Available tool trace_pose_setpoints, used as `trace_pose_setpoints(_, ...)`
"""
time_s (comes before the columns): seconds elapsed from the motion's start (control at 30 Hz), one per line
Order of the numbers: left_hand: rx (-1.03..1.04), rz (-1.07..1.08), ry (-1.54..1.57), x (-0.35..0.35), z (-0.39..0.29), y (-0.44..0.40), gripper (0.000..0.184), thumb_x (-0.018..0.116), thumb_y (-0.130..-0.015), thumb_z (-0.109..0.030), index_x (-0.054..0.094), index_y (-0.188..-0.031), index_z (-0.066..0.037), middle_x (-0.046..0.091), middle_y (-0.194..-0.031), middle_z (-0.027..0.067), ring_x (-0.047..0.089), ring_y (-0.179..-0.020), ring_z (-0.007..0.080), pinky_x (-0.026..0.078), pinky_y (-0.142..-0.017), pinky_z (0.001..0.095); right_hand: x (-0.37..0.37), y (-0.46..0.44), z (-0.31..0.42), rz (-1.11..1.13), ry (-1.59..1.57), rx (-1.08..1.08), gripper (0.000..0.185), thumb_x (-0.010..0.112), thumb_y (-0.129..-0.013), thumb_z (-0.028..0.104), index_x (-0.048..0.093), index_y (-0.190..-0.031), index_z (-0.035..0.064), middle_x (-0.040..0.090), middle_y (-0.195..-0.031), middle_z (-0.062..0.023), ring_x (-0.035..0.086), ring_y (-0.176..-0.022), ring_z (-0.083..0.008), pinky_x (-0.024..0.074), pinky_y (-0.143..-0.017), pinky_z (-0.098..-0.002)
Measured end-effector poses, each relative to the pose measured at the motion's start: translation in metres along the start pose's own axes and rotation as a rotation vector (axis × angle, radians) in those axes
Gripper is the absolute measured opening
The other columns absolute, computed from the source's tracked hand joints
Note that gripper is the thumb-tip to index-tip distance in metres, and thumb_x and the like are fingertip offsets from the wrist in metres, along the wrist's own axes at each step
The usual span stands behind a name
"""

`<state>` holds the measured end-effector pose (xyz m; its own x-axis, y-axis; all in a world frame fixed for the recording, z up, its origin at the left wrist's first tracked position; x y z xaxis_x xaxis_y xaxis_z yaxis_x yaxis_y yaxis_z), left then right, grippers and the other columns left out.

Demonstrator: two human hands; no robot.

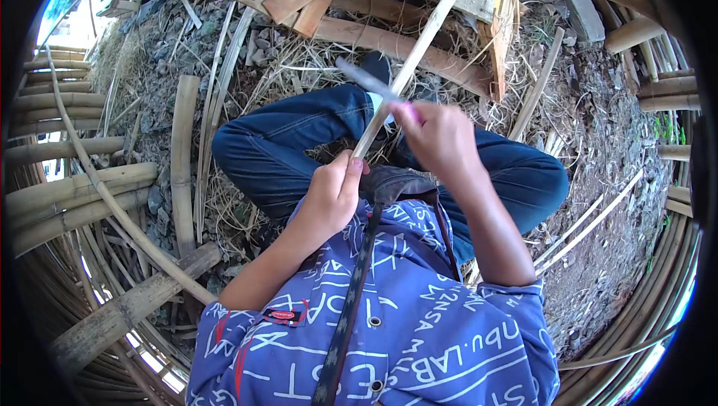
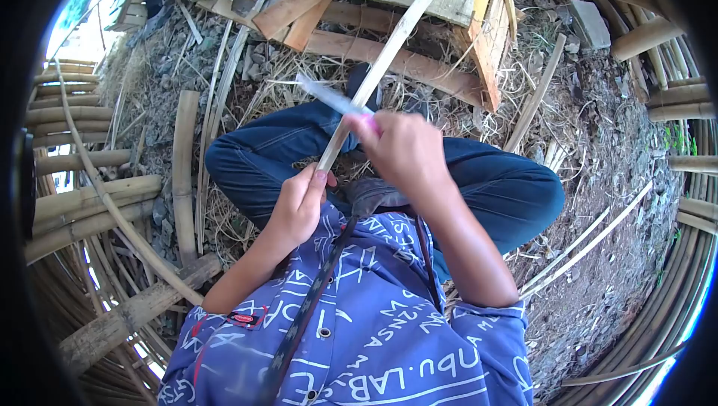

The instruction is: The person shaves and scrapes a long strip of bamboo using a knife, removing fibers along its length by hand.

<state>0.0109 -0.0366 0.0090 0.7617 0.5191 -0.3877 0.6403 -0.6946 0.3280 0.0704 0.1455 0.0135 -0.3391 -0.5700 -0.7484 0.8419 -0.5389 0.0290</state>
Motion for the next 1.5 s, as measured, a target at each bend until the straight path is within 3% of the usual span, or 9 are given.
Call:
trace_pose_setpoints(0.17,0.044,-0.016,-0.064,0.004,-0.002,-0.001,0.035,0.037,-0.099,-0.028,0.054,-0.087,0.000,0.046,-0.056,0.0044,0.045,-0.051,0.0111,0.036,-0.050,0.0280,0.012,0.008,0.000,0.086,0.030,-0.003,0.051,0.057,-0.084,0.052,0.064,-0.064,0.0053,0.058,-0.055,-0.0164,0.060,-0.054,-0.0356,0.0481,-0.052,-0.0437)
trace_pose_setpoints(0.27,0.075,-0.060,-0.124,0.003,-0.006,-0.002,0.027,0.040,-0.097,-0.019,0.049,-0.086,0.003,0.049,-0.055,0.0211,0.054,-0.052,0.0398,0.037,-0.046,0.0422,0.011,-0.001,-0.005,0.016,0.070,-0.055,0.053,0.055,-0.084,0.055,0.066,-0.065,0.0058,0.059,-0.055,-0.0154,0.061,-0.055,-0.0343,0.0488,-0.052,-0.0426)
trace_pose_setpoints(0.37,0.033,-0.029,-0.165,0.004,-0.005,0.001,0.032,0.037,-0.099,-0.024,0.052,-0.084,0.001,0.048,-0.055,0.0077,0.049,-0.049,0.0152,0.038,-0.048,0.0305,0.000,-0.023,-0.016,-0.004,0.014,0.090,0.054,0.053,-0.084,0.057,0.067,-0.066,0.0075,0.060,-0.056,-0.0144,0.062,-0.058,-0.0342,0.0496,-0.055,-0.0432)
trace_pose_setpoints(0.87,0.059,-0.038,-0.089,0.000,0.001,-0.008,0.031,0.038,-0.098,-0.022,0.052,-0.082,0.001,0.045,-0.053,0.0073,0.045,-0.047,0.0142,0.035,-0.047,0.0313,-0.005,-0.024,-0.015,-0.046,-0.011,0.031,0.052,0.054,-0.085,0.053,0.065,-0.067,0.0055,0.059,-0.058,-0.0179,0.060,-0.059,-0.0385,0.0472,-0.055,-0.0452)
trace_pose_setpoints(0.93,0.127,-0.061,-0.092,0.001,0.000,-0.011,0.031,0.038,-0.098,-0.021,0.050,-0.081,0.003,0.051,-0.056,0.0216,0.054,-0.054,0.0408,0.039,-0.049,0.0449,0.009,-0.003,-0.005,0.044,0.012,-0.030,0.051,0.056,-0.084,0.052,0.064,-0.064,0.0055,0.058,-0.056,-0.0169,0.060,-0.057,-0.0363,0.0474,-0.053,-0.0441)
trace_pose_setpoints(1.03,0.091,-0.037,-0.111,0.004,-0.007,-0.012,0.030,0.038,-0.098,-0.020,0.050,-0.084,0.003,0.050,-0.057,0.0217,0.054,-0.054,0.0414,0.039,-0.050,0.0448,0.012,0.000,-0.005,0.084,0.030,-0.020,0.051,0.057,-0.083,0.052,0.064,-0.063,0.0062,0.058,-0.054,-0.0155,0.060,-0.053,-0.0344,0.0474,-0.050,-0.0432)
trace_pose_setpoints(1.27,0.068,-0.022,-0.143,0.002,-0.009,-0.012,0.027,0.039,-0.098,-0.019,0.048,-0.085,0.002,0.049,-0.055,0.0207,0.053,-0.052,0.0401,0.037,-0.048,0.0443,0.010,-0.013,-0.011,0.028,0.092,-0.075,0.051,0.058,-0.082,0.053,0.064,-0.064,0.0062,0.058,-0.053,-0.0149,0.061,-0.054,-0.0340,0.0481,-0.050,-0.0427)
trace_pose_setpoints(1.33,0.050,-0.029,-0.127,0.005,-0.008,-0.011,0.029,0.037,-0.098,-0.020,0.049,-0.082,0.001,0.045,-0.053,0.0089,0.046,-0.046,0.0167,0.035,-0.047,0.0324,0.004,-0.023,-0.016,0.016,0.041,-0.039,0.051,0.057,-0.083,0.054,0.066,-0.066,0.0066,0.059,-0.054,-0.0150,0.062,-0.055,-0.0333,0.0492,-0.051,-0.0428)
trace_pose_setpoints(1.5,0.078,-0.029,-0.157,0.005,-0.007,-0.012,0.029,0.037,-0.098,-0.021,0.049,-0.082,0.000,0.045,-0.053,0.0079,0.045,-0.045,0.0158,0.035,-0.046,0.0312,-0.002,-0.037,-0.019,0.028,0.096,-0.023,0.054,0.053,-0.084,0.056,0.067,-0.067,0.0074,0.060,-0.056,-0.0155,0.063,-0.057,-0.0336,0.0491,-0.052,-0.0424)
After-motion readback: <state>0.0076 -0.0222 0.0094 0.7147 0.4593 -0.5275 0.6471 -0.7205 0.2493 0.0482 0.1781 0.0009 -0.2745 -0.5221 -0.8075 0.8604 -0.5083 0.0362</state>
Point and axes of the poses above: each hand's wrist, its own y-axis away from the middle knuckle, its own x-axis out of the palm, z = x × y, the point moved 1 cm from there along -y, towards the middle knuckle
